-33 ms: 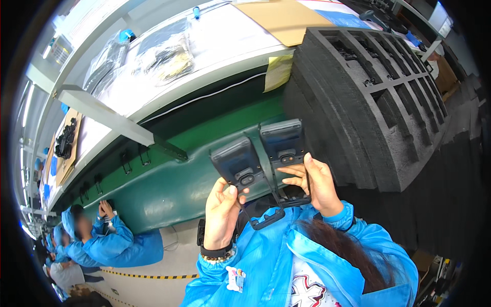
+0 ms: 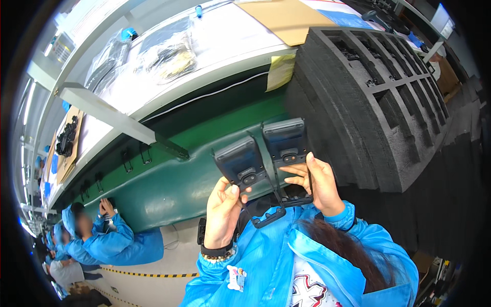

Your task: Picking plastic frames/casings from a foam tray and stacking them.

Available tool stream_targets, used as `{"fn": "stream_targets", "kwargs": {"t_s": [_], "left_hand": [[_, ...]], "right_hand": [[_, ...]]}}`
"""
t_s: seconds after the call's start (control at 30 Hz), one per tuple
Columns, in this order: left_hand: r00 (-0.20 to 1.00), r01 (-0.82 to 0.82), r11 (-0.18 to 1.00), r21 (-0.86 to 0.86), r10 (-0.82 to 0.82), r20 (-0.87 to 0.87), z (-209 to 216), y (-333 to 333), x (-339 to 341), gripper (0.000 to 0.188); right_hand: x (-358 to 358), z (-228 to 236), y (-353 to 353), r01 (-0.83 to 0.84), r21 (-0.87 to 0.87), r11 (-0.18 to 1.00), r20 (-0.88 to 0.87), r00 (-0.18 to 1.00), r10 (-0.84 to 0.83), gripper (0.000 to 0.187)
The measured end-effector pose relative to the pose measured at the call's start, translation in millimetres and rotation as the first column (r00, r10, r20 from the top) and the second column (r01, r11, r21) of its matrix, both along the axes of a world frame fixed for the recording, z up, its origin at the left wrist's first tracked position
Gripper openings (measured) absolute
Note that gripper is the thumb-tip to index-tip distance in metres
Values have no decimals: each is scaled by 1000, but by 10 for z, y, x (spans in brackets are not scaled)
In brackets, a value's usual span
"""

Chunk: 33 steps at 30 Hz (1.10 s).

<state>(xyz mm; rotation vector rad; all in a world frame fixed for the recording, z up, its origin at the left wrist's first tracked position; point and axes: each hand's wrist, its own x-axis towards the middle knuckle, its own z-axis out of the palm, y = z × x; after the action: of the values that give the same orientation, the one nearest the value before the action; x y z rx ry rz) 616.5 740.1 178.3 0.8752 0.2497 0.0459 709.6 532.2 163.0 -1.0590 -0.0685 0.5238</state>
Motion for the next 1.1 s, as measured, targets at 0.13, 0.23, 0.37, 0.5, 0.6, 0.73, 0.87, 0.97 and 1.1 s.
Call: {"fn": "stream_targets", "kwargs": {"t_s": [0.13,0.23,0.37,0.5,0.6,0.73,0.87,0.97,1.1], "left_hand": [[1000,-3,1000,-19,4,9,-31,27,-17,19],[1000,-14,999,-29,15,9,-58,23,-25,18],[1000,-18,999,-31,18,11,-60,46,-29,18],[999,-38,998,-41,39,26,-68,63,-12,20],[998,-59,998,-33,59,11,-67,53,-6,25],[987,-142,979,-149,152,52,-32,-49,25,38],[994,-25,951,-309,57,94,-47,-90,71,53],[992,-6,958,-286,41,116,-154,-31,75,56],[990,-47,989,-139,64,122,-130,-97,79,52]], "right_hand": [[12,22,28,-14,-6,1000,13,1000,14,51],[6,27,50,-15,1,1000,5,1000,15,50],[3,33,63,-14,-1,1000,19,1000,14,49],[11,38,55,-22,2,1000,13,1000,22,48],[12,52,53,-9,71,997,-56,998,13,44],[38,-148,0,7,526,850,-226,965,132,39],[119,-293,-51,-191,534,824,-211,913,348,50],[95,-215,-3,-251,520,816,-240,875,422,63],[-6,-123,4,-319,494,809,-150,885,440,77]]}}
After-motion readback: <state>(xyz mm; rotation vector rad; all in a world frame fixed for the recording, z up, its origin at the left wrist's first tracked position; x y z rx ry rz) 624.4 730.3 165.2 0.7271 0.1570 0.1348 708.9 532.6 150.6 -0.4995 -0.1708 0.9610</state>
